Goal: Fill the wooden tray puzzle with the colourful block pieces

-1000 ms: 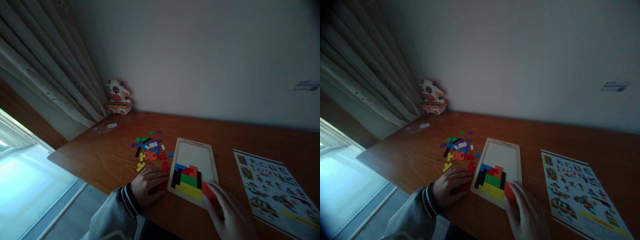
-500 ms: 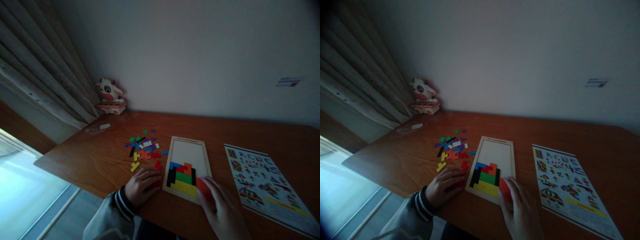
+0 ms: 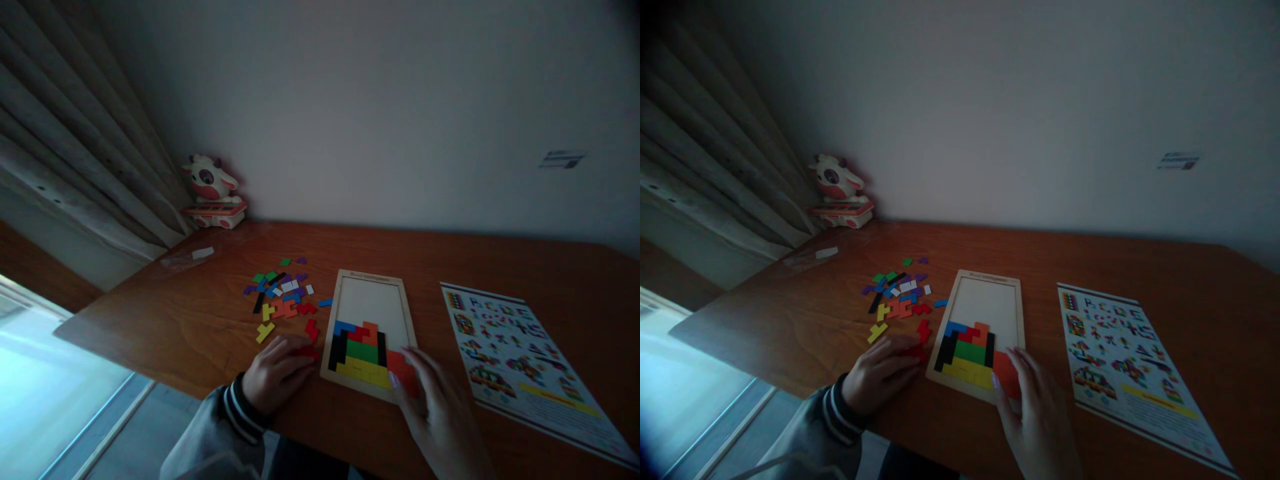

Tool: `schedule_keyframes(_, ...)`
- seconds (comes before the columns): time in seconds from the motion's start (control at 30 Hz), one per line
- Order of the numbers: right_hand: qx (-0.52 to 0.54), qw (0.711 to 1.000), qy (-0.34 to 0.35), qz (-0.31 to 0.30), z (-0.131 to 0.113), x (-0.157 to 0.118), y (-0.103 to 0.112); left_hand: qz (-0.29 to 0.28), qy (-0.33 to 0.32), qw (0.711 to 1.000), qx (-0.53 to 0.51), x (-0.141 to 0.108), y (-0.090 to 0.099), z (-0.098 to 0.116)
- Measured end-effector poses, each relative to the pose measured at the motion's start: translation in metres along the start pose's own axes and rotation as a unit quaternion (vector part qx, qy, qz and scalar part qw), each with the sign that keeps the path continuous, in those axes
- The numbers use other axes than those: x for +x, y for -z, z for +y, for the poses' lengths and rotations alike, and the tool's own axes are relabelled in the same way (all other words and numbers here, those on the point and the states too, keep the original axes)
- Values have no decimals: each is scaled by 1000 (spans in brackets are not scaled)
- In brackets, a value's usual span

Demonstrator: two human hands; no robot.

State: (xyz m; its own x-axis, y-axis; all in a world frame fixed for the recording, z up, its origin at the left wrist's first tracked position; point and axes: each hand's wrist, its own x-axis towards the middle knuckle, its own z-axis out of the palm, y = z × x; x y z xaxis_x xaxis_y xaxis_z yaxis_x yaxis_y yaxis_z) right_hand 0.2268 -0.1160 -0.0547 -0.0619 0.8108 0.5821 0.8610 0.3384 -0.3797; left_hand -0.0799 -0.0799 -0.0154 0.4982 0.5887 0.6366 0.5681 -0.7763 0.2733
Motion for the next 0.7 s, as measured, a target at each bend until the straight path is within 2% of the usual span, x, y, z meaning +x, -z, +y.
schedule_keyframes(0.17, 4, 1000, 5, 2, -1, 1, 1, 7, -1, 1000, 10, 1, 0, 0)
schedule_keyframes(0.53, 14, 999, -42, 5, -4, 1, 0, 18, 36, 997, 67, -4, 3, -3)
schedule_keyframes(0.7, 17, 999, -42, 10, -1, 3, 2, 52, 51, 995, 62, -8, 2, -3)
